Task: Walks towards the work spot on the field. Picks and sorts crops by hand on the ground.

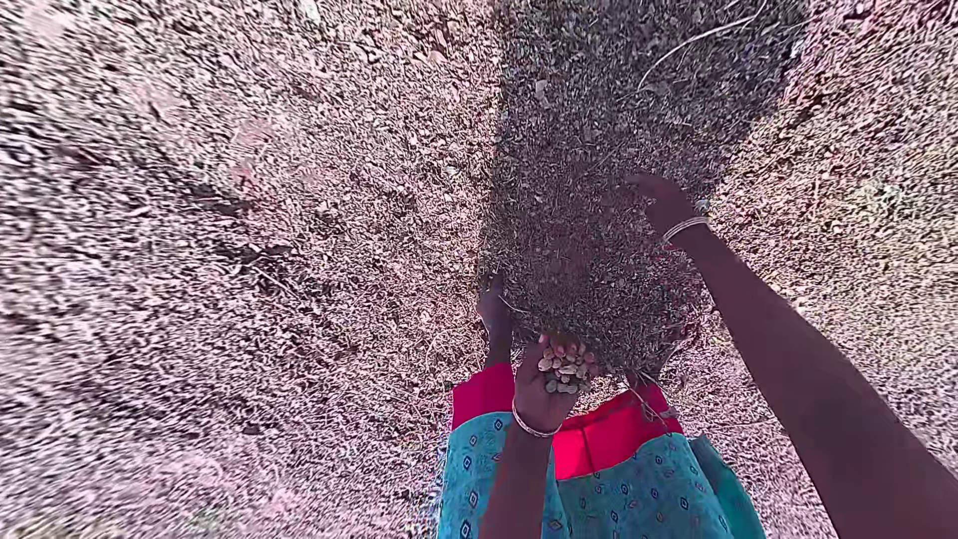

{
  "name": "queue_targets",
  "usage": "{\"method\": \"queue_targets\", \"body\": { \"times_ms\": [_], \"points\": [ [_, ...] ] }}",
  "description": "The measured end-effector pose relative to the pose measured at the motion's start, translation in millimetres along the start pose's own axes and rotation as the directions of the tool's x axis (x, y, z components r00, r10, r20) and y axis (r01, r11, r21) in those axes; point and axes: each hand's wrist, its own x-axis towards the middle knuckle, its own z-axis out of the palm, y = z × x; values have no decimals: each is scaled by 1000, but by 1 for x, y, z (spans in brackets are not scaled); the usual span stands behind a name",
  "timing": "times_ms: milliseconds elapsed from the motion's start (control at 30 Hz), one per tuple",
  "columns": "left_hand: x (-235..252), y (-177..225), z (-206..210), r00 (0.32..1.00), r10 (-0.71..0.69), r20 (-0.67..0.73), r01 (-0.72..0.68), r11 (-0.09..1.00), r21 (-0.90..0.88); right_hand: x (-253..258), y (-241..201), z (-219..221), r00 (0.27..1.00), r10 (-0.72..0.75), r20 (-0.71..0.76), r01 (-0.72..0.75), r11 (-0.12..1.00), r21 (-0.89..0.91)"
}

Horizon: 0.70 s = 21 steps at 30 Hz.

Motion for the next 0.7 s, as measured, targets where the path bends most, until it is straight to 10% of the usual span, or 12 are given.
{"method": "queue_targets", "body": {
  "times_ms": [100, 200, 333, 567, 700],
  "points": [
    [-2, -4, 0, 1000, -20, -10, 20, 1000, -16, 47, 21, -38, 901, 323, -288, -254, 934, 252],
    [-6, -2, -3, 1000, -24, -13, 24, 1000, -14, 103, -30, -39, 887, 281, -366, -277, 959, 64],
    [-10, 2, -5, 999, -31, 25, 31, 1000, -1, 118, -141, 22, 993, -105, 46, 115, 907, -405],
    [-6, 6, 0, 1000, 7, 6, -7, 1000, -24, 27, -146, 94, 653, -191, 733, 563, 770, -301],
    [-7, 11, 1, 997, 34, 62, -28, 995, -99, 4, -67, 28, 951, -192, 243, 233, 960, -157]
  ]
}}
